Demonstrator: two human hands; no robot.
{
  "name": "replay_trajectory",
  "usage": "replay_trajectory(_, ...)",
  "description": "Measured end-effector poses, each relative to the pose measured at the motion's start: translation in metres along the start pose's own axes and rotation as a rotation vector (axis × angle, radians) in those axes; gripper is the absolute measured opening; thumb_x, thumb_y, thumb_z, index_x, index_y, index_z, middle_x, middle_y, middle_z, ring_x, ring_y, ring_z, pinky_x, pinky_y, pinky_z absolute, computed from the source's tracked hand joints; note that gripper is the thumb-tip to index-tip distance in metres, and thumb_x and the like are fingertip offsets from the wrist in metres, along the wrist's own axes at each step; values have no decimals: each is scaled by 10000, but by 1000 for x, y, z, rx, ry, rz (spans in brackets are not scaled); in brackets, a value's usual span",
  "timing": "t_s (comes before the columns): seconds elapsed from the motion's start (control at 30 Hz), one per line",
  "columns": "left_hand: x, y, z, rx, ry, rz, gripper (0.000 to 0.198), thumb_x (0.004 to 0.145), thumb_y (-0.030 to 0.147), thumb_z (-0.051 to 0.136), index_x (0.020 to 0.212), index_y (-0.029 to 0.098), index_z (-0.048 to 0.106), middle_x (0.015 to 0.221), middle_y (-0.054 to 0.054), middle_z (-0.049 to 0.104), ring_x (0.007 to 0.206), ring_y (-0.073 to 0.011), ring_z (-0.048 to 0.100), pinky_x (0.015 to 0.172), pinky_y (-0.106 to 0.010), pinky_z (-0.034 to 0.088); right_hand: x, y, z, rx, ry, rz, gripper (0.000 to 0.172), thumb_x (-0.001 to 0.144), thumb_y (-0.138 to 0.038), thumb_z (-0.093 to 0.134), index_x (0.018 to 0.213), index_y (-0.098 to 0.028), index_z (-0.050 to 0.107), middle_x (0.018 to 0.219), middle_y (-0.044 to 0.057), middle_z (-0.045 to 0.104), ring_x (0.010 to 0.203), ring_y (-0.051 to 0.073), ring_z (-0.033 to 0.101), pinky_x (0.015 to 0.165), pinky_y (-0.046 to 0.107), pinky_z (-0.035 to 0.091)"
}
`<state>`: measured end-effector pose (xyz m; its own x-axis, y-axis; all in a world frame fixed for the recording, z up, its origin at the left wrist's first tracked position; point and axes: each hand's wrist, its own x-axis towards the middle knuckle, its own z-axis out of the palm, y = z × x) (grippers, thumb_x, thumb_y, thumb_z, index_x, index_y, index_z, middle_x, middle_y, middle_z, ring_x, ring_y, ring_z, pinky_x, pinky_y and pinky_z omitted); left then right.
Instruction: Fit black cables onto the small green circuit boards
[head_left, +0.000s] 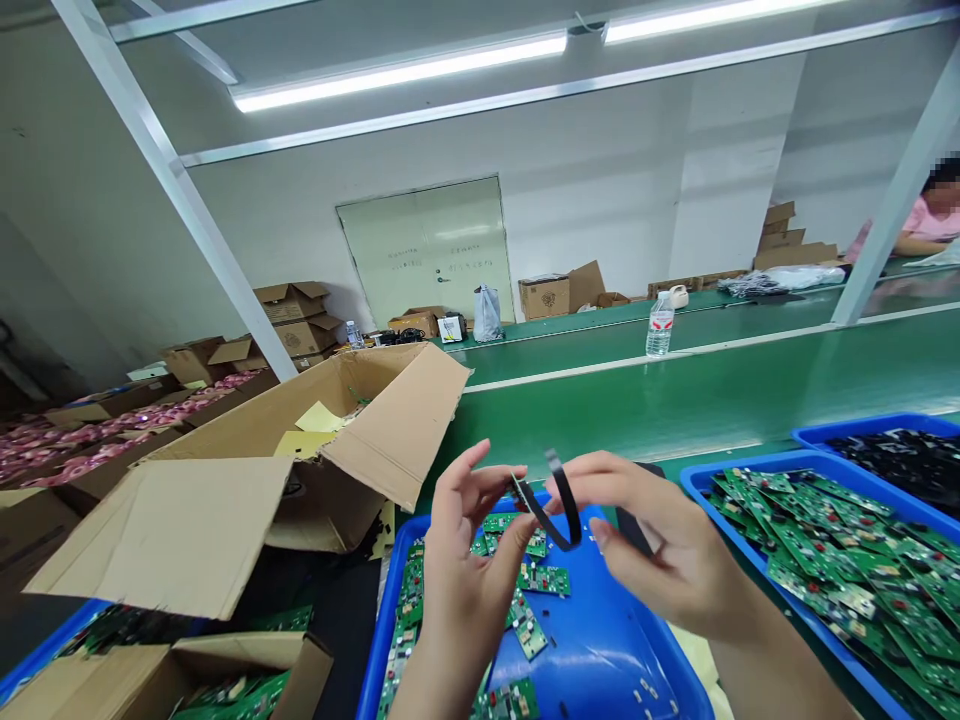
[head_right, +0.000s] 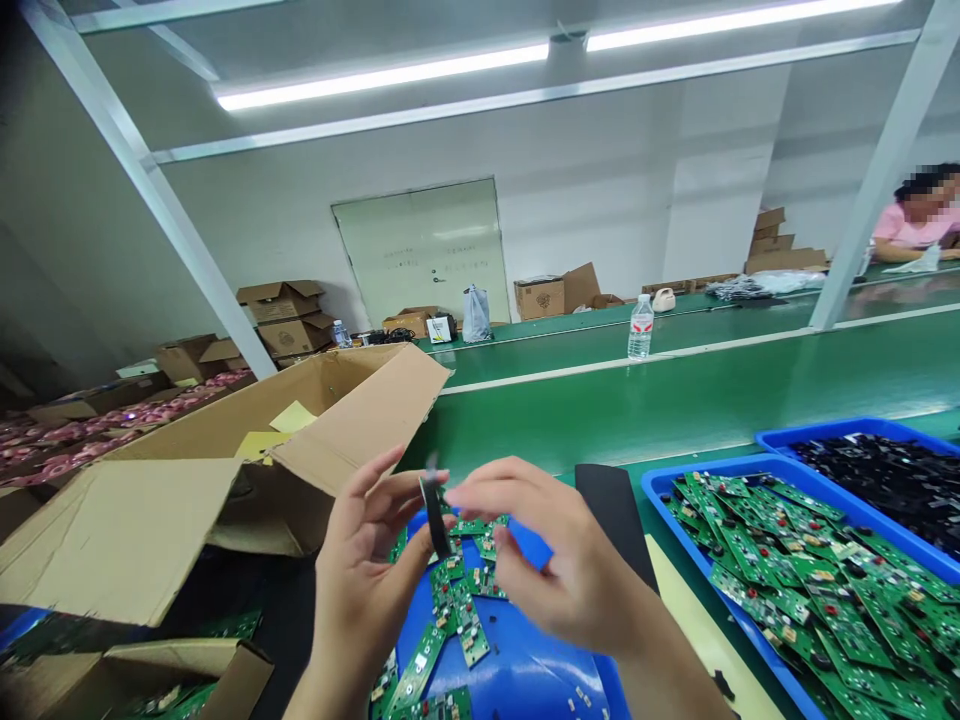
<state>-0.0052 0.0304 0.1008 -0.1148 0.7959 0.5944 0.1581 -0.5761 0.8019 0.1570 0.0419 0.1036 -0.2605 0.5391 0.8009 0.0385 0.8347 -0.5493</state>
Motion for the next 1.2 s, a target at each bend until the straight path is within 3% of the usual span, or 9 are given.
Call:
replay_trajectory(0.1, 1, -7, -5, 165, 35, 138, 280, 789, 161, 645, 1059, 216, 595, 1028, -62, 686, 1008, -212, 641, 899, -367, 527, -1, 2, -3, 330, 85, 245, 227, 929, -173, 433, 1032, -216, 630, 850, 49, 682, 772, 144, 667, 691, 287, 570)
replay_trajectory(0.17, 2, -10, -8, 247, 26, 251, 270, 790, 123, 637, 1034, 234, 602, 1052, -52, 684, 1026, -209, 637, 901, -358, 525, -2, 0, -1, 484, 62, 401, 182, 938, -270, 477, 1003, -204, 633, 770, 32, 675, 709, 128, 660, 663, 265, 559)
replay_trajectory(0.3, 3, -10, -11, 320, -12, 413, 327, 803, 60, 606, 1058, 262, 573, 1096, -38, 671, 1061, -182, 625, 920, -331, 516, -3, -8, 10, 585, -10, 580, 217, 867, -325, 616, 1049, -208, 596, 759, 6, 668, 742, 120, 659, 704, 254, 532)
replay_trajectory(0.4, 3, -8, -12, 348, -21, 454, 329, 799, 47, 611, 1048, 257, 563, 1091, -43, 664, 1063, -180, 622, 934, -343, 511, -2, -13, 18, 589, -21, 614, 240, 860, -350, 616, 1039, -194, 578, 734, 7, 665, 730, 130, 658, 703, 268, 525)
replay_trajectory(0.5, 2, -8, -12, 339, -1, 488, 300, 805, 58, 610, 1035, 245, 563, 1067, -58, 665, 1034, -195, 634, 907, -370, 529, 1, -17, 21, 630, -32, 647, 283, 854, -397, 608, 1026, -176, 563, 626, -18, 623, 599, 119, 623, 614, 264, 521)
replay_trajectory(0.77, -1, -10, -13, 257, -52, 488, 438, 770, -27, 617, 1083, 270, 542, 1124, -31, 646, 1045, -182, 629, 882, -374, 538, 4, -13, 16, 899, -138, 767, 500, 824, -350, 647, 1234, -162, 432, 536, -64, 597, 382, 80, 558, 402, 175, 394)
replay_trajectory(1.0, 5, -4, -19, 250, -171, 555, 358, 803, 35, 619, 1074, 262, 570, 1069, -38, 682, 990, -152, 663, 837, -294, 564, 6, -10, 9, 879, -202, 844, 331, 781, -311, 666, 1009, -193, 457, 505, -73, 591, 328, 68, 500, 356, 154, 396)
replay_trajectory(1.2, 5, -1, -21, 288, -201, 601, 324, 788, 51, 646, 1039, 253, 609, 1045, -55, 711, 950, -161, 687, 802, -273, 578, 6, -10, 4, 785, -211, 862, 296, 786, -276, 649, 1002, -203, 460, 507, -92, 560, 322, 42, 435, 324, 123, 348)
